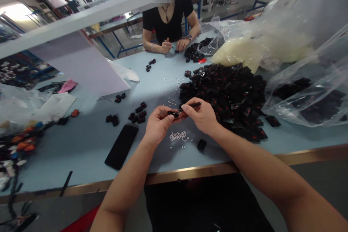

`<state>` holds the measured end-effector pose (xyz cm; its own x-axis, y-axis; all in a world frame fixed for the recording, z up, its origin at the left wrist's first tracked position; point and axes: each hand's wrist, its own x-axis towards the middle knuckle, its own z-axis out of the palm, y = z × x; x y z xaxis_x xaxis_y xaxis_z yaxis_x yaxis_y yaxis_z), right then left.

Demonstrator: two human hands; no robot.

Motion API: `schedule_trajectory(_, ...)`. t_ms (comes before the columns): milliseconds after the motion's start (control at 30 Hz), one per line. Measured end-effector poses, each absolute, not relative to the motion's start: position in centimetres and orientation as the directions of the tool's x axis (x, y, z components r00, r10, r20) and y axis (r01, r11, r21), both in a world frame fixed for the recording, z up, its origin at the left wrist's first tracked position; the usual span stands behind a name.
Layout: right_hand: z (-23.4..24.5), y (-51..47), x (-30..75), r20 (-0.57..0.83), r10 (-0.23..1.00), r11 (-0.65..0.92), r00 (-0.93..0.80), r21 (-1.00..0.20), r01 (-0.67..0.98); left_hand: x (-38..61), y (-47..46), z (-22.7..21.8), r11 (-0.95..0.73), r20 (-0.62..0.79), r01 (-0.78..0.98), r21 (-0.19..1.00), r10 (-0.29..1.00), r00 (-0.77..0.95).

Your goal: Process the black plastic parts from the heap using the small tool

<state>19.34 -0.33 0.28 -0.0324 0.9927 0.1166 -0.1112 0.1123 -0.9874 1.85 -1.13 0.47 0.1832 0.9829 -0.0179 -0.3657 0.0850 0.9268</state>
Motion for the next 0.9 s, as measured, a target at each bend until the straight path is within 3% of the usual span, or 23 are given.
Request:
schedule_trajectory(567, 0.4, -0.2, 19.6, 0.187, 0.980, 0.186, -0.070, -0.982, -0.017, 1.5, -0.8, 0.4, 0.091, -0.032, -0.351, 0.932, 0.985, 0.171)
schedule_trajectory(733, 0.0, 0.0, 19.6, 0.198, 0.980, 0.200, 0.034, -0.977, -0.076, 1.1, -0.5, 0.4, 0.113, -0.057, -0.362, 0.925, 0.985, 0.161)
schedule_trajectory(900, -0.5, 0.2, 19.6, 0.239, 0.969, 0.237, 0.061, -0.971, 0.036, 1.0, -0.5, 0.3, 0.117, -0.067, -0.357, 0.927, 0.987, 0.148)
